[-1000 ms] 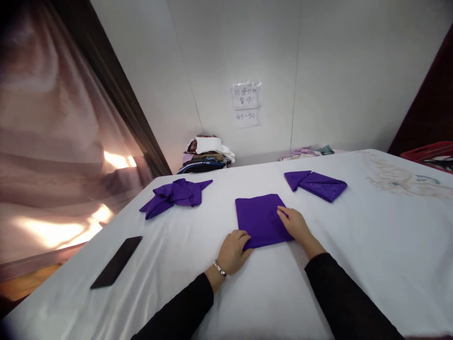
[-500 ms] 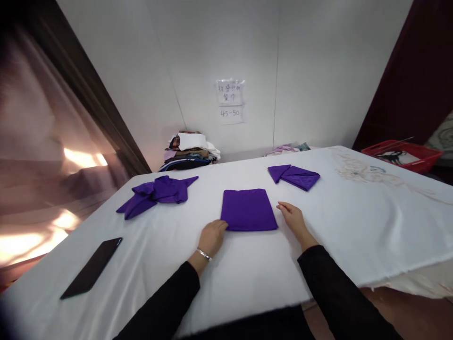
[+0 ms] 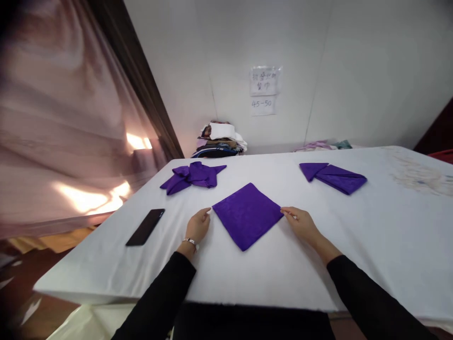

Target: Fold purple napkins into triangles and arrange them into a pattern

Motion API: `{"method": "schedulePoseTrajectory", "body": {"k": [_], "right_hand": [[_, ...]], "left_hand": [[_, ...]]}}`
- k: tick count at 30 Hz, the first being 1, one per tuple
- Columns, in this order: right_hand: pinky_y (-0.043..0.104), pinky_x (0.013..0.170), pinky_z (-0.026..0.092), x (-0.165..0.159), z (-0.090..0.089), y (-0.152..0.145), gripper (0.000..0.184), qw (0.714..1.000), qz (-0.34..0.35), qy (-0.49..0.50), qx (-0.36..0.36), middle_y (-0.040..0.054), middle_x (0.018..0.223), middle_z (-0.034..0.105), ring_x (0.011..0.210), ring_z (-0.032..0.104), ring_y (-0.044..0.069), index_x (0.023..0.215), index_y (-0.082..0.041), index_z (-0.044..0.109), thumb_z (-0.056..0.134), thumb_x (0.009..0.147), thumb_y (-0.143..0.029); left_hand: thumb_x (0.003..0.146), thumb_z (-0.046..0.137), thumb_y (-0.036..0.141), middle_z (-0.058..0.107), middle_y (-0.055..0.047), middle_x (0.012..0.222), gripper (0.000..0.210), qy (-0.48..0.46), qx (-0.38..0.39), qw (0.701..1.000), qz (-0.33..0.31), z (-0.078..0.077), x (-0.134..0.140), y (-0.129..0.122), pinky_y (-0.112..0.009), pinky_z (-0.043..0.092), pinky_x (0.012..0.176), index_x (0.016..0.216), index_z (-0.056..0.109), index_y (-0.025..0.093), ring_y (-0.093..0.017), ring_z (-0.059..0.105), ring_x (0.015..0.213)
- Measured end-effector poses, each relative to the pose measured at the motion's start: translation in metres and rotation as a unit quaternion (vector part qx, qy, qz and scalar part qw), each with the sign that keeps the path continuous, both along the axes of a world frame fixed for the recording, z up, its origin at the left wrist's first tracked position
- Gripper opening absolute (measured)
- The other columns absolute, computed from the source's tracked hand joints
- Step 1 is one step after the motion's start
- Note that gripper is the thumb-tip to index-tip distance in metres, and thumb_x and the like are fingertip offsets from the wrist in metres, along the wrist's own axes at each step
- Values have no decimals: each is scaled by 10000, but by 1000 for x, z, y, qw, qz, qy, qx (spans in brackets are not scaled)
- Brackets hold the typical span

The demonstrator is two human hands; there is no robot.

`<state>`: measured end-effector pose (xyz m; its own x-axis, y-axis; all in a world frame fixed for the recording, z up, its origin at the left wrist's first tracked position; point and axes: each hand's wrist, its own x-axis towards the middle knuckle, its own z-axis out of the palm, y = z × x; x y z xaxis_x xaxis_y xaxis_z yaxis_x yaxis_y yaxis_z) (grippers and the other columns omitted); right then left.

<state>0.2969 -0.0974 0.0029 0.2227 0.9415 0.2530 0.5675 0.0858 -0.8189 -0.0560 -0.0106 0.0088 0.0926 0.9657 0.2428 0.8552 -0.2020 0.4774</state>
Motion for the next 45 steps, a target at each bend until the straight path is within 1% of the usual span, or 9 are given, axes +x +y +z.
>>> {"method": "schedulePoseTrajectory", "body": {"k": [3, 7, 13, 21, 28, 35, 39, 41, 45], "right_hand": [[376, 803, 484, -22, 4, 17, 225, 997, 65, -40, 18, 13, 962, 685, 925, 606, 231, 925, -276, 684, 523, 782, -341], [417, 933, 421, -43, -1, 45, 282, 978, 137, -141, 61, 40, 1099, 635, 1033, 563, 229, 1025, -250, 652, 489, 811, -336], [447, 961, 392, -29, -28, 74, 387, 953, 92, -282, 65, 116, 1184, 577, 1101, 518, 268, 1113, -179, 608, 428, 843, -390], [471, 969, 372, -17, -49, 72, 422, 949, 73, -302, 52, 115, 1225, 551, 1141, 483, 280, 1121, -186, 603, 397, 853, -438], [464, 978, 358, -19, -46, 70, 423, 945, 80, -315, 31, 106, 1257, 532, 1171, 460, 269, 1139, -201, 597, 383, 868, -447], [526, 1033, 220, -44, -16, 82, 467, 932, 102, -348, 5, 102, 1382, 398, 1297, 289, 272, 1250, -195, 499, 343, 886, -444], [467, 1061, 181, -86, 3, 109, 542, 914, 185, -361, -10, 94, 1415, 346, 1321, 237, 240, 1333, -180, 402, 311, 891, -479], [461, 1064, 169, -103, 6, 125, 592, 902, 221, -370, -27, 98, 1429, 317, 1329, 214, 240, 1361, -167, 358, 291, 886, -514], [472, 1065, 139, -113, 1, 154, 648, 887, 244, -385, -73, 107, 1446, 273, 1336, 189, 248, 1381, -165, 320, 253, 874, -563]], "left_hand": [[830, 467, 227, 659, -41, 1027, 309, -12, 10, 1000, 12, -1, 1, -6, -296, 473, 828, 1117, 578, 200, -171, 601, 924], [803, 523, 220, 624, -38, 1117, 311, 16, 25, 1000, -2, -3, 2, 2, -314, 404, 922, 1107, 586, 203, -189, 524, 1054], [783, 543, 222, 625, -49, 1107, 314, 35, 7, 999, 6, -7, 9, 26, -324, 371, 922, 1090, 598, 187, -203, 502, 1059], [783, 504, 201, 635, -41, 956, 214, 40, 3, 999, 27, -9, 15, 42, -315, 368, 834, 932, 657, 216, -194, 515, 967], [762, 492, 169, 622, -59, 851, 168, 51, 20, 998, 30, -10, 12, 48, -350, 376, 785, 763, 658, 193, -223, 520, 907], [742, 447, 79, 624, -49, 1064, 359, 10, 49, 999, 12, -4, 18, 39, -344, 383, 891, 1044, 599, 199, -194, 519, 1021], [843, 439, 246, 575, -55, 1190, 324, 17, 86, 992, -92, -4, 33, 28, -389, 303, 1013, 1149, 539, 207, -196, 459, 1146], [861, 428, 373, 494, -76, 1303, 418, 63, 65, 986, -139, -9, 39, 25, -442, 234, 1057, 1235, 472, 192, -224, 370, 1243], [869, 332, 507, 350, -114, 1415, 583, 154, -3, 978, -144, -20, 42, 23, -478, 189, 1075, 1320, 378, 140, -255, 233, 1326]]}}
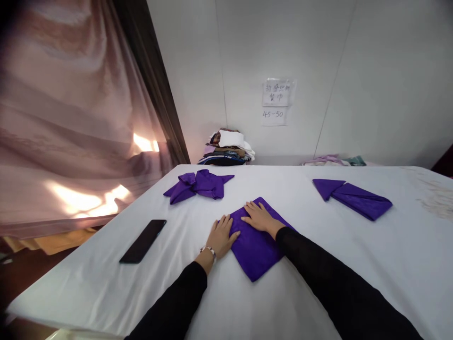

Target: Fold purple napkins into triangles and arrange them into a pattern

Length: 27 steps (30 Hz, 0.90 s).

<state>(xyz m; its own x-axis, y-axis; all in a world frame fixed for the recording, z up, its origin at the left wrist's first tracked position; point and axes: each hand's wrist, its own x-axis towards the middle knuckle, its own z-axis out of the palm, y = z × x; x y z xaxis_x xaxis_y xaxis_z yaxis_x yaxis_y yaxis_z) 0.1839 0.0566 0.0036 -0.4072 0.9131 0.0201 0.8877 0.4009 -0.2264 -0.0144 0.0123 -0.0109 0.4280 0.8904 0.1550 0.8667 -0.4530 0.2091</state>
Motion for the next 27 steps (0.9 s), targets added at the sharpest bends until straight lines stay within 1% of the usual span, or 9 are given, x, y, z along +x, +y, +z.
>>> {"method": "schedulePoseTrajectory", "body": {"k": [3, 7, 10, 14, 17, 22, 25, 27], "right_hand": [[456, 1070, 123, 9, -9, 15, 656, 1000, -17, -16, -4, 96, 1455, 255, 1342, 166, 239, 1385, -174, 314, 224, 874, -576], [450, 1072, 120, 19, -19, 24, 662, 999, -33, -16, 16, 82, 1457, 253, 1345, 155, 235, 1387, -190, 308, 211, 870, -591], [467, 1068, 127, 18, -18, 24, 655, 999, -27, 1, 17, 79, 1452, 268, 1342, 163, 243, 1381, -198, 320, 226, 867, -594], [471, 1070, 126, 21, -10, 17, 654, 999, -37, 35, -17, 97, 1456, 246, 1344, 156, 238, 1383, -173, 311, 233, 874, -576], [486, 1073, 107, 39, -10, 0, 654, 996, -63, 64, -25, 99, 1464, 220, 1346, 145, 237, 1386, -179, 303, 240, 873, -581], [511, 1070, 138, 94, -25, -49, 591, 987, -122, 107, -8, 69, 1421, 336, 1326, 218, 246, 1351, -241, 368, 257, 876, -575], [510, 1073, 149, 125, -33, -80, 526, 979, -148, 139, 13, 43, 1392, 389, 1314, 256, 235, 1317, -257, 417, 280, 889, -531], [490, 1074, 183, 139, -34, -97, 488, 969, -173, 173, 33, 42, 1356, 441, 1288, 314, 232, 1278, -246, 470, 316, 888, -496]], "left_hand": [[881, 261, 520, 307, -100, 1439, 606, 28, -9, 1000, 8, -4, 0, 2, -467, 175, 1085, 1346, 341, 139, -243, 199, 1340], [879, 251, 525, 290, -93, 1448, 614, 33, -20, 999, 12, -5, 1, 5, -469, 163, 1088, 1356, 328, 145, -243, 189, 1344], [873, 283, 517, 291, -103, 1446, 610, 22, -26, 999, 9, -5, 1, 5, -480, 161, 1084, 1354, 332, 145, -252, 189, 1344], [874, 312, 493, 301, -116, 1439, 586, 4, -31, 999, 3, -2, 0, 4, -488, 155, 1080, 1344, 347, 144, -256, 195, 1342], [875, 320, 493, 291, -117, 1444, 582, -6, -38, 999, -4, 1, -2, 4, -489, 153, 1079, 1345, 340, 151, -256, 189, 1344], [882, 340, 471, 248, -109, 1462, 566, -40, -32, 999, -8, 7, -3, 3, -491, 150, 1077, 1353, 320, 158, -257, 142, 1355], [883, 376, 421, 304, -98, 1441, 496, -67, -26, 997, -15, 10, -5, -8, -505, 151, 1075, 1318, 379, 183, -243, 177, 1348], [872, 410, 406, 376, -93, 1403, 457, -87, -25, 995, -43, 11, -8, -23, -489, 181, 1074, 1275, 438, 191, -228, 239, 1329]]}}
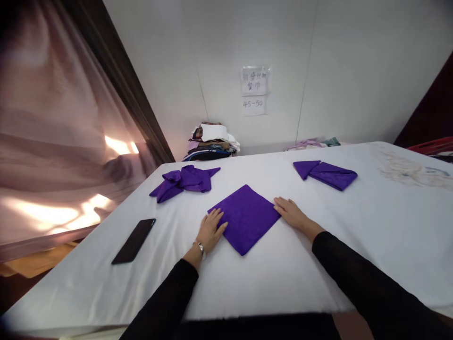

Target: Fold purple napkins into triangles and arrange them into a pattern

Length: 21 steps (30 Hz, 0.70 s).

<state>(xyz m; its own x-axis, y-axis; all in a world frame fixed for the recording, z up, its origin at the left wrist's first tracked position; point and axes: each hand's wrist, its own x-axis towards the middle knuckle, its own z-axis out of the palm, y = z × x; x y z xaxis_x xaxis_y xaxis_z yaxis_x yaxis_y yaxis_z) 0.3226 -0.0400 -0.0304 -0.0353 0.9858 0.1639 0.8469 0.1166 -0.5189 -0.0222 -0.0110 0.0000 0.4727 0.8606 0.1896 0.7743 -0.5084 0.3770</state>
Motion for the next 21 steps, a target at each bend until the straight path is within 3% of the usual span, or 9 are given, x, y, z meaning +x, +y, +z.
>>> {"method": "schedulePoseTrajectory", "body": {"k": [5, 8, 15, 21], "right_hand": [[433, 1008, 351, 12, 5, -17, 430, 980, -112, 161, 37, 59, 1180, 603, 1135, 512, 228, 1148, -195, 591, 399, 856, -446], [451, 997, 360, 11, 5, -16, 378, 964, -144, 215, 52, 42, 1079, 660, 1092, 546, 227, 1112, -195, 612, 434, 834, -381], [434, 988, 378, 2, -1, -18, 354, 970, -85, 217, 70, 20, 1059, 667, 1053, 572, 207, 1093, -223, 623, 444, 790, -264], [402, 985, 391, -2, 8, -24, 368, 982, -61, 165, 68, 34, 1101, 646, 1065, 561, 201, 1070, -215, 635, 426, 767, -224]], "left_hand": [[772, 575, 384, 459, -81, 1345, 479, -17, 2, 990, -137, 0, -7, -46, -463, 257, 1060, 1218, 508, 221, -233, 355, 1271], [752, 575, 290, 487, -66, 1321, 453, 1, 3, 988, -157, 3, -6, -59, -484, 269, 1050, 1200, 526, 243, -239, 392, 1246], [694, 475, 71, 555, -27, 1254, 533, 32, 38, 985, -165, 4, 19, -57, -469, 215, 1079, 1191, 536, 252, -198, 449, 1194], [692, 495, 73, 541, -39, 1270, 531, 55, 27, 986, -155, 4, 36, -52, -431, 285, 1045, 1199, 532, 226, -207, 451, 1188]]}}
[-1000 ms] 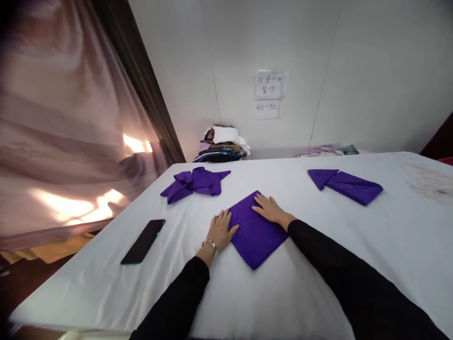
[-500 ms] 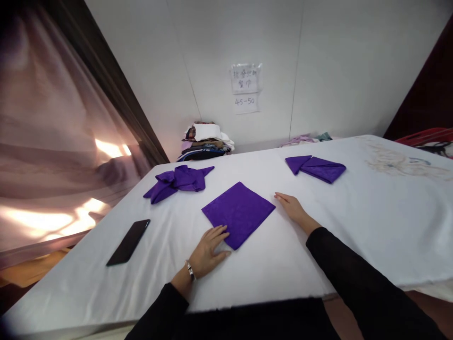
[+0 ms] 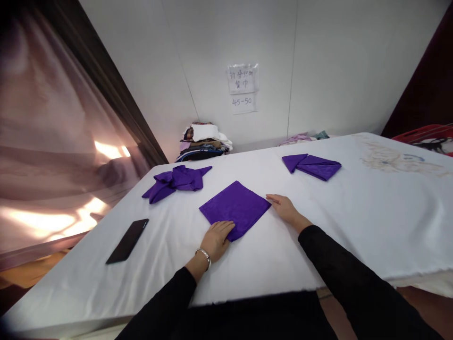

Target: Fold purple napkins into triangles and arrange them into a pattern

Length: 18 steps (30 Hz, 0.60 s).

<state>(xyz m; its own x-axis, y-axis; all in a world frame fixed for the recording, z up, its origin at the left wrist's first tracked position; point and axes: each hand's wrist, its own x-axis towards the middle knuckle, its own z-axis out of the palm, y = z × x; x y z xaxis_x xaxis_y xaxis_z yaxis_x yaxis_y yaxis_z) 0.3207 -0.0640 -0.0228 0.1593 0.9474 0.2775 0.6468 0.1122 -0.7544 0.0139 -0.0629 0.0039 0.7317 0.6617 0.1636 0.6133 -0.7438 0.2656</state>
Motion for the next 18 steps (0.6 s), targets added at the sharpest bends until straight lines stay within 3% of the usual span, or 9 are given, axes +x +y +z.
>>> {"method": "schedulePoseTrajectory", "body": {"k": [4, 8, 12, 18], "right_hand": [[407, 1029, 336, -1, 3, -4, 457, 998, 46, -40, 13, 7, 1278, 524, 1207, 435, 200, 1182, -254, 563, 434, 746, -201], [429, 1062, 268, -9, 9, -11, 555, 979, 179, -93, 37, 0, 1364, 430, 1305, 281, 212, 1291, -260, 460, 461, 740, -193], [476, 1068, 209, -24, 14, -16, 593, 955, 247, -158, 52, 33, 1348, 451, 1292, 304, 239, 1301, -247, 453, 472, 714, -163], [474, 1056, 223, -38, 13, -12, 453, 952, 231, -193, 52, 52, 1243, 555, 1211, 428, 216, 1187, -240, 561, 443, 757, -162]], "left_hand": [[695, 498, 62, 591, -12, 1209, 463, -20, -18, 1000, 12, 0, 0, 3, -424, 307, 1033, 1104, 593, 256, -193, 483, 1158], [690, 474, 32, 628, 7, 1150, 480, -97, -36, 993, 60, 0, -13, 6, -426, 306, 1040, 1079, 603, 280, -171, 532, 1105], [758, 451, 84, 659, 13, 1087, 382, -172, -43, 978, 106, -1, -30, 7, -410, 322, 1032, 1028, 630, 288, -164, 556, 1070], [806, 446, 157, 672, 16, 1054, 309, -226, -70, 963, 130, -3, -43, 5, -380, 365, 995, 1007, 639, 291, -156, 573, 1036]]}}
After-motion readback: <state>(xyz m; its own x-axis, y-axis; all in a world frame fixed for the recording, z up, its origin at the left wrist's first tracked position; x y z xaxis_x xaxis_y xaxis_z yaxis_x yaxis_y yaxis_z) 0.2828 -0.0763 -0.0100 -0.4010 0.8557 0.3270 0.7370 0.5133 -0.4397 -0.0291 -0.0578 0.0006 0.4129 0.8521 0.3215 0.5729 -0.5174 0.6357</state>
